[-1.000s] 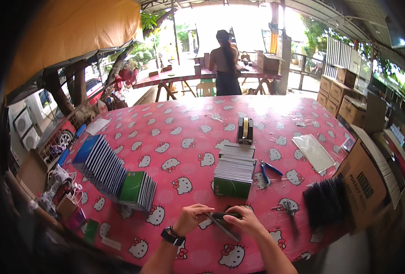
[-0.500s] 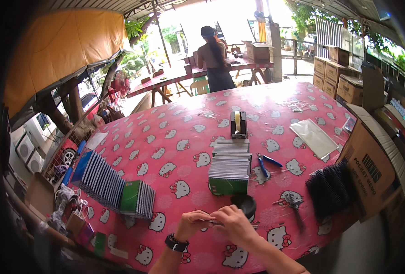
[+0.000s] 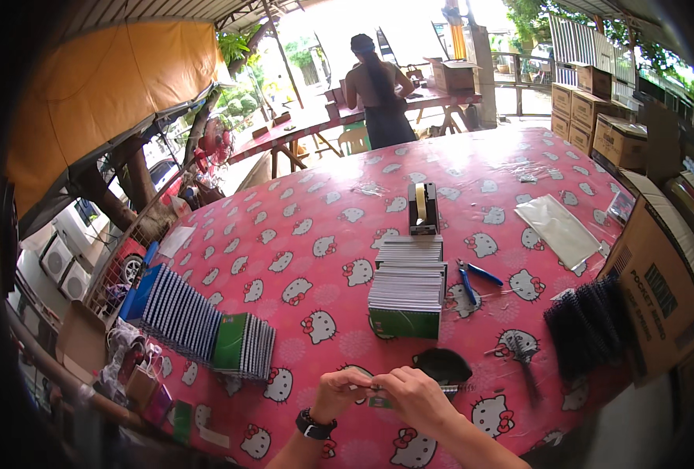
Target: The person assembles small green and white notepads by hand. They insert a black plastic spiral binding through the pre-punched holes of a stack of pages and then place the completed notepad onto a growing stack.
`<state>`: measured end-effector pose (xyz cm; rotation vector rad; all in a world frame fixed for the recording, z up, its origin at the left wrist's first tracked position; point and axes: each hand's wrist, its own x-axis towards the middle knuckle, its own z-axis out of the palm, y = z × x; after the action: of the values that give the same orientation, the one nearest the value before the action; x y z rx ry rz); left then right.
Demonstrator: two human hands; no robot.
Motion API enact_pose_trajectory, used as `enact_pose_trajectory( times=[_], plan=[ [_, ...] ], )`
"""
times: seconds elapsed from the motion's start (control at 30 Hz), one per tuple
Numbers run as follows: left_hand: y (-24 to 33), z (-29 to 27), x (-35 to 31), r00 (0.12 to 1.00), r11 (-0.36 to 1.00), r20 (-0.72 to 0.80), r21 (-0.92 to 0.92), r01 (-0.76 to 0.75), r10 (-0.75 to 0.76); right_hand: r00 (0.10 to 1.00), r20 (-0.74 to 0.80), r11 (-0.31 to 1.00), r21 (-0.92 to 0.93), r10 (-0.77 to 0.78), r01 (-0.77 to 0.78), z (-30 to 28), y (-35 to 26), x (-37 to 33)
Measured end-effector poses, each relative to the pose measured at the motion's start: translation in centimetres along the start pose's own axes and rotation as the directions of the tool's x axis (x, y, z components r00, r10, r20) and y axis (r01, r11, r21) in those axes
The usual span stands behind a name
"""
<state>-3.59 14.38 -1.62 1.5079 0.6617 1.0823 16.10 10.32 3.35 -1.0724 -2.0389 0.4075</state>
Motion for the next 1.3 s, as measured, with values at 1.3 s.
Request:
enact_pose_trajectory(
  times=[1.3],
  plan=[
    [6.3,4.9,-2.3,0.908,0.859,-0.315,0.504,-0.087,0.276,0.976,-0.211,0.882,0.469,0.057,0.049,0.3,-2.2,0.1]
  ],
)
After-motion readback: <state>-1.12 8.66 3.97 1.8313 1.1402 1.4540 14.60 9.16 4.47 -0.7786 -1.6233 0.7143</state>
